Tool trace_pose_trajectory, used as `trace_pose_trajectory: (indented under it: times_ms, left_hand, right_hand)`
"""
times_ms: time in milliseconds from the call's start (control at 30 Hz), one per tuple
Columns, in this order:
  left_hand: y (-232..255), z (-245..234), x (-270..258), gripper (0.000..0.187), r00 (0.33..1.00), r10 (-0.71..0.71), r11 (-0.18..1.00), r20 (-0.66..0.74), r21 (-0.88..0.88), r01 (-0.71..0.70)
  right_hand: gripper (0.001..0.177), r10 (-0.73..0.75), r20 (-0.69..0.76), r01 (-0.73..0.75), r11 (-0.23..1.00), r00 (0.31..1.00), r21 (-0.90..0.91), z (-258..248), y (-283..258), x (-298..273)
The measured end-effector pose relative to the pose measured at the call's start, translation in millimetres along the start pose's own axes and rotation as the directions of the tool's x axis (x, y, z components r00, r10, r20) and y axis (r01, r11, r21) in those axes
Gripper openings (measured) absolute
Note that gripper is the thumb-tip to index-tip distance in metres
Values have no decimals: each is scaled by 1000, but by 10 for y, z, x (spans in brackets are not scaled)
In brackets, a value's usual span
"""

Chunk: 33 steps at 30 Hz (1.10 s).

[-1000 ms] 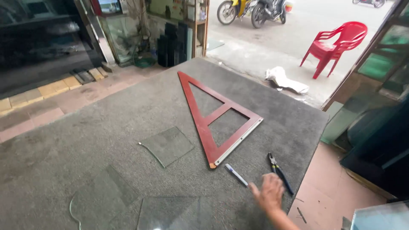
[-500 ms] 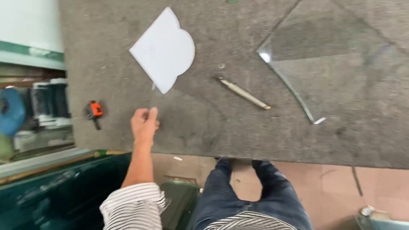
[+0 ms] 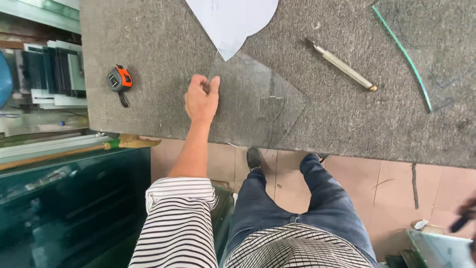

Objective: Cutting and shaping a glass sheet using a template, glass cutter, and pliers

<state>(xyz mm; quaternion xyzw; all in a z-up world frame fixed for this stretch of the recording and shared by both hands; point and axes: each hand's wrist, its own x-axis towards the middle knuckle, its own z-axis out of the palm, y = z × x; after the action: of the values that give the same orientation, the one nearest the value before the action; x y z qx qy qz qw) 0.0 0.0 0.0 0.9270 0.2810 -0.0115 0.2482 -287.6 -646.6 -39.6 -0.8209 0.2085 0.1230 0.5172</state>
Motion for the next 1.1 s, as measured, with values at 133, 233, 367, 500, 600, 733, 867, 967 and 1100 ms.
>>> trace_pose_trajectory:
  times_ms: [133,233,367,500,600,733,867,967,1100]
  left_hand:
    - [-76,-14,85,33,996,18,997,90,-72,-11]
    - [-124,-46,97,33,988,141,988,59,-78,-136]
    - [-108,-34,18,34,882,378,924,-280,62,-377]
    - [-76,-82,-264,52,745,555,827,-371,152,-541]
    - [-92,29,-476,56,696,652,753,-301,144,-643]
    - [-101,133,-593,63,740,663,744,-112,207,-635]
    - [-88,141,-602,63,748,659,739,-74,251,-626]
    - [-45,158,-576,63,745,662,734,-78,266,-624]
    - [-56,175,-570,64,763,643,747,-70,277,-604]
  right_hand:
    - [14,6,-58,0,995,998,97,1264,-1010,-860]
    - [25,-141,245,150,989,959,-16,1929,-1448,-1134]
    - [18,-91,427,201,955,900,-219,2512,-1639,-1218]
    - [28,-132,503,297,918,854,-264,2758,-1728,-1043]
    - [29,-115,542,331,887,833,-321,2808,-1729,-829]
    - [35,-196,580,413,870,791,-269,2885,-1707,-554]
    - [36,-256,618,468,860,744,-206,2930,-1758,-424]
    - [42,-286,637,496,850,715,-175,2947,-1769,-328]
    - [38,-305,667,529,833,680,-159,2946,-1821,-272]
